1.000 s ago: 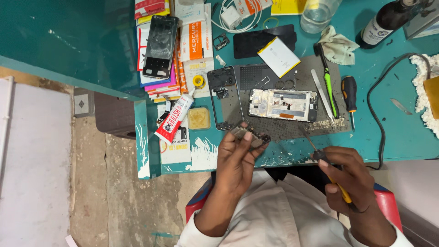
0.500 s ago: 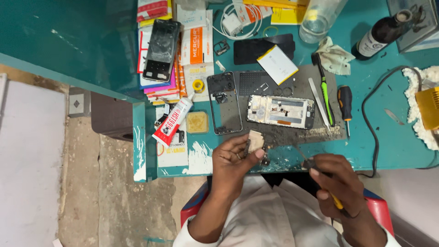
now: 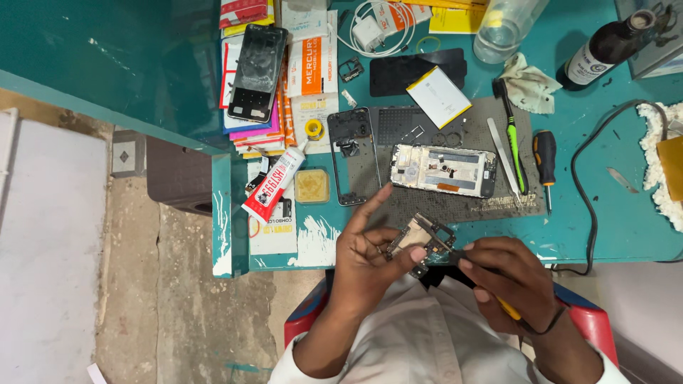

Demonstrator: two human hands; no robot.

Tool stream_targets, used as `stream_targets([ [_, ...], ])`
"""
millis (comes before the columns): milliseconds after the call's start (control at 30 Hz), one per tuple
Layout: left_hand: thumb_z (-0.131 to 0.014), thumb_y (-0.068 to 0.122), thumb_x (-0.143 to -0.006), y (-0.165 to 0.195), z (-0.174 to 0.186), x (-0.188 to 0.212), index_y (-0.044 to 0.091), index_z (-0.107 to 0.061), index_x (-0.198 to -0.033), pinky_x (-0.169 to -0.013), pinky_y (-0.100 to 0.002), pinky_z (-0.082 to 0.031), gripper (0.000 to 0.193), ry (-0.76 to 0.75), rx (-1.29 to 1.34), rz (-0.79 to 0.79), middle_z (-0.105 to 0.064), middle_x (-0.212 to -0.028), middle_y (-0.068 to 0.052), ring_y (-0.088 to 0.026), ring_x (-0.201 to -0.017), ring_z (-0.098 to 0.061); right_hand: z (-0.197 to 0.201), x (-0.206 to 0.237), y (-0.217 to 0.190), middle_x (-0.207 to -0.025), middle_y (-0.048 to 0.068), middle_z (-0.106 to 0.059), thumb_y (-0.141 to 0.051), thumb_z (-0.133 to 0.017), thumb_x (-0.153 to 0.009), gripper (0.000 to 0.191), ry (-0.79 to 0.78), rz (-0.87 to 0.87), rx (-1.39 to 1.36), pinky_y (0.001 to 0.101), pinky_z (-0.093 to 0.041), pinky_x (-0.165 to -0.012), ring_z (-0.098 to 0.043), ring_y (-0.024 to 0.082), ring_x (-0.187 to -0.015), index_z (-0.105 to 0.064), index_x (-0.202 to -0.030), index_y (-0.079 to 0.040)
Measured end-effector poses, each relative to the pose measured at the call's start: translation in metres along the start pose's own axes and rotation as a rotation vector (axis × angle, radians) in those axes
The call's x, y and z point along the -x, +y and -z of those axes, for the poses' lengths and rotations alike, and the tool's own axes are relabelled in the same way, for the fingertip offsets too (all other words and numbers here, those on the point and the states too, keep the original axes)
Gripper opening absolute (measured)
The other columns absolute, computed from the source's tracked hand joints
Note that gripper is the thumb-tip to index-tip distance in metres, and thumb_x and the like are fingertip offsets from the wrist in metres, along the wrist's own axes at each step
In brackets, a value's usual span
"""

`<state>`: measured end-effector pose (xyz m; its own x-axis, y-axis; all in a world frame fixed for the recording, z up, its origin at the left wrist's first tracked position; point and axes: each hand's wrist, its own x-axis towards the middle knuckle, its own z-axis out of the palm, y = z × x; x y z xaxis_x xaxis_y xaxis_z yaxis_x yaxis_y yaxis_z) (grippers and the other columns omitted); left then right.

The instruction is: The person holds a small circuit board and uses a soldering iron to work on its components. They repeatedly touch the tip to various points on the board, flip it over, and continue soldering. The person places the board down and sets the soldering iron in its stand.

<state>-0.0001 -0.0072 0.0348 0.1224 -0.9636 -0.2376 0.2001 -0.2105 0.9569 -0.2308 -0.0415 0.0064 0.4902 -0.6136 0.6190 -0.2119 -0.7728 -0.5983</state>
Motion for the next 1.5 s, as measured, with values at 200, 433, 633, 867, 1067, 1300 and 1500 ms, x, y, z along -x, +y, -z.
stream_targets([
  [200,-0.084,-0.004,-0.080,0.002,0.001,0.002,0.007,-0.036,-0.162,-0.053,-0.009,-0.037,0.095,-0.005,0.031,-0.003,-0.079,-0.090,-0.007,0.005,-0.060,-0.052,-0.001,0.002,0.000,-0.105,0.014,-0.070,-0.007,-0.061,-0.093,0.019,0.016,-0.007,0.016,0.0417,-0.058,-0.084,-0.069,0.033,-0.101,-0.067,-0.110,0.000],
  [433,-0.083,-0.006,-0.082,-0.001,0.000,0.002,0.008,-0.031,-0.167,-0.073,-0.016,-0.051,0.100,-0.034,0.096,-0.051,-0.075,-0.096,-0.007,-0.003,-0.082,-0.064,-0.002,0.010,0.001,-0.105,0.015,-0.069,-0.007,-0.061,-0.092,0.021,-0.009,-0.067,0.071,0.0421,-0.057,-0.087,-0.069,0.035,-0.104,-0.067,-0.112,-0.003],
  [633,-0.079,-0.005,-0.086,-0.003,-0.002,0.001,0.009,-0.023,-0.170,-0.084,-0.020,-0.056,0.102,-0.115,0.220,-0.051,-0.075,-0.102,-0.008,-0.008,-0.095,-0.070,-0.005,0.015,0.001,-0.106,0.014,-0.070,-0.009,-0.060,-0.096,0.021,0.036,-0.088,0.099,0.0422,-0.056,-0.092,-0.068,0.035,-0.106,-0.067,-0.115,-0.003],
  [867,-0.079,-0.004,-0.088,-0.009,-0.002,0.000,0.008,-0.022,-0.171,-0.084,-0.021,-0.056,0.102,-0.126,0.249,-0.050,-0.075,-0.103,-0.009,-0.008,-0.095,-0.069,-0.002,0.023,0.002,-0.108,0.015,-0.070,-0.010,-0.061,-0.097,0.022,0.021,-0.135,0.099,0.0410,-0.056,-0.094,-0.068,0.034,-0.109,-0.068,-0.116,-0.002],
  [1067,-0.080,-0.003,-0.085,-0.020,-0.003,-0.002,0.012,-0.026,-0.168,-0.080,-0.021,-0.055,0.100,-0.118,0.261,-0.035,-0.073,-0.100,-0.008,-0.008,-0.093,-0.069,-0.004,0.031,0.003,-0.114,0.017,-0.068,-0.019,-0.056,-0.107,0.026,0.116,-0.118,0.001,0.0399,-0.057,-0.091,-0.070,0.033,-0.106,-0.063,-0.125,-0.002],
  [1300,-0.078,-0.002,-0.095,-0.029,-0.005,-0.002,0.011,-0.072,-0.106,-0.105,-0.034,-0.064,0.018,-0.082,-0.319,-0.442,-0.078,-0.112,-0.005,-0.018,-0.113,-0.078,-0.010,0.031,0.004,-0.126,0.018,-0.062,-0.035,-0.053,-0.114,0.040,0.547,-0.323,-0.517,0.0407,-0.064,-0.089,-0.071,0.030,-0.105,-0.059,-0.138,-0.005],
  [1500,-0.077,0.009,-0.090,-0.019,-0.006,0.002,0.018,-0.076,-0.103,-0.128,-0.056,-0.037,0.015,-0.126,-0.937,-0.899,-0.067,-0.143,-0.002,-0.026,-0.143,-0.059,-0.014,0.026,0.005,-0.135,0.021,-0.060,-0.014,-0.069,-0.103,0.047,0.433,-0.578,-0.560,0.0407,-0.059,-0.101,-0.068,0.029,-0.115,-0.053,-0.144,0.004],
])
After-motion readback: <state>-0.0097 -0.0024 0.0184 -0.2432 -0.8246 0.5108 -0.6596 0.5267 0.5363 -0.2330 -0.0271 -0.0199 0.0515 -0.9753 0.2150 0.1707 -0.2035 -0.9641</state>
